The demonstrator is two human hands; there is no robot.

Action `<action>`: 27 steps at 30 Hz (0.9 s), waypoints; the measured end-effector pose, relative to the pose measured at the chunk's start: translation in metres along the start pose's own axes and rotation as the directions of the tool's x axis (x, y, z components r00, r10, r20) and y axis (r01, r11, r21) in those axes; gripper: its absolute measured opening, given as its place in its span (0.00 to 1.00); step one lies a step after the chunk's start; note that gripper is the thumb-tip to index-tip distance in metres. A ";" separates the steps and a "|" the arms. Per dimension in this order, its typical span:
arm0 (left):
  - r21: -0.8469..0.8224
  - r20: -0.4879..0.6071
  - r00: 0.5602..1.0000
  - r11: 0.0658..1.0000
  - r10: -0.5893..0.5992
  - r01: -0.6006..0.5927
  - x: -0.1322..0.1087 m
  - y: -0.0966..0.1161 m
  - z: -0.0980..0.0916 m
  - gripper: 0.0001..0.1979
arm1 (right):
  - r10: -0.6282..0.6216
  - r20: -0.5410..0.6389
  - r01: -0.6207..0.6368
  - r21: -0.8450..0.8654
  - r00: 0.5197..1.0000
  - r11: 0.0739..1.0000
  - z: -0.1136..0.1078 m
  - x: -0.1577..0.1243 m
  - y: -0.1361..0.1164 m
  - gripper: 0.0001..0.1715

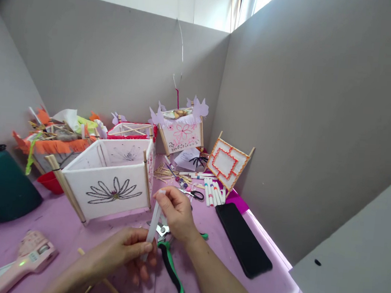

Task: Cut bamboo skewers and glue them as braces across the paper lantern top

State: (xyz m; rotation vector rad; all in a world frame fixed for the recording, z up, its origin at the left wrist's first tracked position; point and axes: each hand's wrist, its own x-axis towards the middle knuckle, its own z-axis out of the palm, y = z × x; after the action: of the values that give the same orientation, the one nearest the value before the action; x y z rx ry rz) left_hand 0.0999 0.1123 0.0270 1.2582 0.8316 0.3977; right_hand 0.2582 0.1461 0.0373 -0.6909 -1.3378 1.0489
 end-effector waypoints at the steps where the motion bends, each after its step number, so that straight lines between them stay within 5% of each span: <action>1: -0.002 0.000 1.000 1.000 -0.003 0.003 -0.001 0.002 0.000 0.14 | 0.005 -0.023 -0.005 -0.007 1.000 1.000 -0.001 0.001 0.000 0.15; 8: -0.101 0.105 0.994 0.995 0.017 -0.006 -0.009 0.017 0.001 0.13 | -0.225 -0.259 0.137 -0.317 0.939 0.938 -0.007 0.004 0.003 0.10; 15: -0.045 -0.106 0.994 0.999 0.012 -0.017 -0.003 0.011 -0.004 0.18 | 0.126 -0.106 -0.109 0.155 0.986 0.982 -0.008 0.015 0.010 0.12; 22: 0.112 -0.054 0.997 0.992 0.058 -0.052 -0.008 0.013 -0.005 0.17 | 0.169 -0.059 -0.153 0.216 0.984 0.964 -0.006 0.014 0.009 0.15; 27: -0.052 -0.141 0.968 0.974 0.210 -0.219 -0.006 0.015 0.001 0.19 | 0.177 -0.059 -0.160 0.217 0.982 0.963 0.000 0.010 0.014 0.15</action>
State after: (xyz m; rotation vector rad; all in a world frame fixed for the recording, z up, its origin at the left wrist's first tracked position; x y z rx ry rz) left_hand 0.0989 0.1121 0.0432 1.2726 0.7905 0.6857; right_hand 0.2541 0.1608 0.0293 -0.6864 -1.0952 1.2686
